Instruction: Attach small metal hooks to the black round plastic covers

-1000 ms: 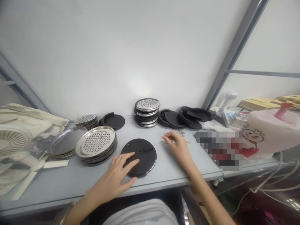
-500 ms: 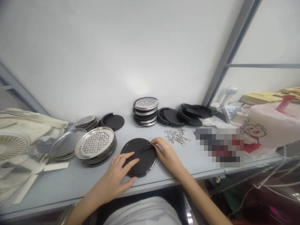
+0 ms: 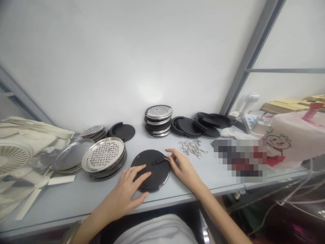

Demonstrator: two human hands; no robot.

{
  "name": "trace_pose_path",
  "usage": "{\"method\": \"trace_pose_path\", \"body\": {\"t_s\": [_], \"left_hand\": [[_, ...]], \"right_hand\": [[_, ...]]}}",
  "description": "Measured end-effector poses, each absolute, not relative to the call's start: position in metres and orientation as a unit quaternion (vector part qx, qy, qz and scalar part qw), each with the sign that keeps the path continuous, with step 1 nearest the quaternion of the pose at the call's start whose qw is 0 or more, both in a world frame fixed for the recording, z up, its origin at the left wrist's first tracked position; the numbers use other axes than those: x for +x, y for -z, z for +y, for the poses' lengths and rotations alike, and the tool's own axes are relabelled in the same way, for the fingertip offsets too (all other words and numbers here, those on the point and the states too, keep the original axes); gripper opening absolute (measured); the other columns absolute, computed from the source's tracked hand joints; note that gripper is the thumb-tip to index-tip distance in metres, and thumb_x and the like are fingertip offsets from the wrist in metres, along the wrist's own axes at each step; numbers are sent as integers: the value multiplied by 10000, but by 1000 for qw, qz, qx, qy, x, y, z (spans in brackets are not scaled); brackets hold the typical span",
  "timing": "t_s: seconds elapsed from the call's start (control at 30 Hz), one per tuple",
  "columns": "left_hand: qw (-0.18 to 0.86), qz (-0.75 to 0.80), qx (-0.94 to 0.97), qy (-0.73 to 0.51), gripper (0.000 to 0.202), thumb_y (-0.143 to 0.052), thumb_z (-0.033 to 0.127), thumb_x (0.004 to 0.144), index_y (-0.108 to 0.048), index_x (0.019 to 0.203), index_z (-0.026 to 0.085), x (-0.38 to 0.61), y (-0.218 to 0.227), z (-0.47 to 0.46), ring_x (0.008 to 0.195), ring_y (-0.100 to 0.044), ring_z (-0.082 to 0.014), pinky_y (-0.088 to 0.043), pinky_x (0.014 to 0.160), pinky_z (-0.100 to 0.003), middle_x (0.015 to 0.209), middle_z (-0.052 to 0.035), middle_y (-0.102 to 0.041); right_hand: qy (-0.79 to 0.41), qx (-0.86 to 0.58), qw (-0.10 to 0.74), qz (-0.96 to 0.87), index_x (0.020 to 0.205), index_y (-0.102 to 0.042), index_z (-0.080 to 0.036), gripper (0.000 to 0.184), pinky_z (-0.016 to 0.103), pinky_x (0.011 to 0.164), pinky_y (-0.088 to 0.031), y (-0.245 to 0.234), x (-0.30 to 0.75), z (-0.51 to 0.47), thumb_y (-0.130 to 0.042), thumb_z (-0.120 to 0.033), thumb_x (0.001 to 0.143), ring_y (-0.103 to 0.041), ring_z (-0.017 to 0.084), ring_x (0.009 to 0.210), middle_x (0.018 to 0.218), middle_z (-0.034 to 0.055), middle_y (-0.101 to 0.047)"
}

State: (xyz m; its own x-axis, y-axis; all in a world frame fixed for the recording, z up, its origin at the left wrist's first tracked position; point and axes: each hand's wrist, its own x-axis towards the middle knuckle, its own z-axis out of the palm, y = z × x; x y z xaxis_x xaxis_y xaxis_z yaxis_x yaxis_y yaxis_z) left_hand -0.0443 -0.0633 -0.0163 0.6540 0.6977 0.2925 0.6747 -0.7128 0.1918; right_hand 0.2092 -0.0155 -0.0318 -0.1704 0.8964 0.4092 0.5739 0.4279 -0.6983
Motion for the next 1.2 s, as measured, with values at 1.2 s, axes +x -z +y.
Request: {"method": "trace_pose_path", "body": {"t_s": [1.2], "left_hand": [[48, 378, 909, -170, 503, -544, 324, 902, -401, 1373, 218, -46, 18, -62, 1280, -347, -284, -358, 1039, -488, 1407, -129, -370]], "right_hand": [[-223, -468, 395, -758, 1006, -621, -215, 187, 311, 757, -467, 31, 206, -13, -447, -251, 946, -604, 196, 824, 948, 48, -660]]}}
